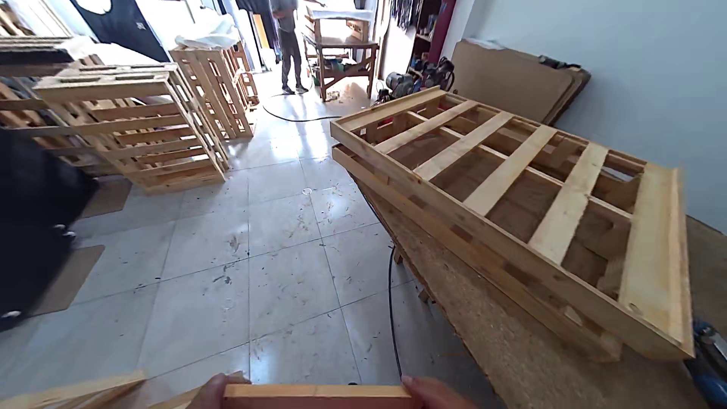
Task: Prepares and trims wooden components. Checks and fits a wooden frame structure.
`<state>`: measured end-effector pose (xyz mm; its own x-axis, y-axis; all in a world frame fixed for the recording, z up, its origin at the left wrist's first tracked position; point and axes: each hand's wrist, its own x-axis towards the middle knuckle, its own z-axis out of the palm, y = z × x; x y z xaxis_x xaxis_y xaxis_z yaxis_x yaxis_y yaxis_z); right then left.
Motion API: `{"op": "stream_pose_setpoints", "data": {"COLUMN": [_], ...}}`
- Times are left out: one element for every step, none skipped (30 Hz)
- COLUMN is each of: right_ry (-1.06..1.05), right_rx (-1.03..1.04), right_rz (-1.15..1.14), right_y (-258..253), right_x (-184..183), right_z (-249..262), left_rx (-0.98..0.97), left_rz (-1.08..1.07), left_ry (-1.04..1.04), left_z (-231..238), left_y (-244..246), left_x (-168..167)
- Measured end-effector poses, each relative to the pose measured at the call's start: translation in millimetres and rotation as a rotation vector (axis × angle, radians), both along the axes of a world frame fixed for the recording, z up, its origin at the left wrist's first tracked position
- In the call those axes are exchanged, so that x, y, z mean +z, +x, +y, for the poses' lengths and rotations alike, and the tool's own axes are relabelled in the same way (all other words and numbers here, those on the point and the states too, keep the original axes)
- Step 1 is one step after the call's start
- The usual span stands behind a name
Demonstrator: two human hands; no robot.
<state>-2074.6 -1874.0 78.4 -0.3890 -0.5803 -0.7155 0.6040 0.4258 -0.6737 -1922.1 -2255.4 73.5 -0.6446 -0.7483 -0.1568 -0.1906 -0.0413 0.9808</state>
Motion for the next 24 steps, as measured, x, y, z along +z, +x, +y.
{"op": "stream_pose_setpoints", "data": {"right_ry": [-0.047, -0.092, -0.137, -0.173, -0.194, -0.195, -0.193, -0.194, -0.195, -0.189, -0.175, -0.170, -0.167, -0.167, -0.172, -0.180, -0.189, -0.198, -0.205, -0.210, -0.207, -0.202, -0.200, -0.197], "right_rx": [0.064, 0.113, 0.149, 0.174, 0.185, 0.180, 0.159, 0.131, 0.102, 0.063, 0.013, -0.037, -0.074, -0.100, -0.123, -0.138, -0.150, -0.165, -0.190, -0.221, -0.257, -0.298, -0.340, -0.372], "right_rz": [0.005, 0.007, -0.001, -0.008, -0.013, -0.016, -0.018, -0.024, -0.038, -0.046, -0.047, -0.050, -0.047, -0.036, -0.013, 0.008, 0.023, 0.032, 0.043, 0.053, 0.059, 0.056, 0.047, 0.036], "right_y": [-25.0, -49.0, -70.9, -90.7, -109.1, -126.4, -141.7, -155.6, -169.5, -183.5, -196.6, -209.0, -221.3, -233.8, -246.9, -259.8, -270.7, -279.7, -287.9, -295.6, -302.0, -306.7, -310.8, -315.3], "right_x": [5.3, 6.0, 3.1, -0.9, -5.7, -11.4, -19.2, -28.0, -36.2, -42.3, -45.5, -45.0, -41.2, -35.8, -30.1, -24.9, -20.3, -16.3, -12.7, -10.0, -8.3, -7.5, -6.7, -5.6], "right_z": [-16.0, -31.1, -45.0, -58.4, -71.7, -85.3, -98.2, -110.9, -123.8, -138.6, -156.1, -174.1, -191.2, -207.2, -222.9, -237.2, -249.2, -259.8, -269.9, -278.6, -285.4, -290.6, -295.0, -298.9], "left_rx": [0.022, 0.038, 0.041, 0.037, 0.035, 0.034, 0.036, 0.034, 0.028, 0.012, -0.012, -0.042, -0.067, -0.091, -0.122, -0.152, -0.180, -0.206, -0.235, -0.259, -0.272, -0.272, -0.270, -0.269], "left_rz": [-0.002, -0.003, -0.007, -0.010, -0.011, -0.013, -0.016, -0.017, -0.010, 0.005, 0.021, 0.036, 0.047, 0.054, 0.058, 0.063, 0.061, 0.056, 0.058, 0.066, 0.075, 0.084, 0.084, 0.080], "left_ry": [0.008, 0.026, 0.048, 0.062, 0.073, 0.082, 0.096, 0.111, 0.127, 0.139, 0.150, 0.162, 0.177, 0.189, 0.194, 0.196, 0.200, 0.205, 0.206, 0.201, 0.199, 0.198, 0.201, 0.203], "left_z": [-19.2, -36.4, -52.1, -66.1, -79.4, -93.0, -106.8, -121.9, -137.9, -155.6, -175.3, -195.9, -215.5, -233.7, -251.7, -268.3, -282.0, -293.1, -302.8, -310.0, -314.5, -317.4, -319.2, -320.1], "left_y": [-22.4, -44.8, -66.3, -88.0, -111.1, -135.5, -160.2, -184.9, -210.1, -236.1, -262.6, -288.8, -314.1, -338.9, -364.4, -389.4, -411.8, -432.5, -452.4, -471.5, -488.5, -503.3, -515.9, -527.1], "left_x": [1.4, 1.8, 0.2, -2.7, -7.4, -13.7, -20.7, -28.9, -38.1, -45.9, -50.6, -51.7, -50.6, -47.2, -42.9, -38.3, -33.2, -27.7, -23.2, -19.1, -16.3, -16.0, -16.5, -17.6]}}
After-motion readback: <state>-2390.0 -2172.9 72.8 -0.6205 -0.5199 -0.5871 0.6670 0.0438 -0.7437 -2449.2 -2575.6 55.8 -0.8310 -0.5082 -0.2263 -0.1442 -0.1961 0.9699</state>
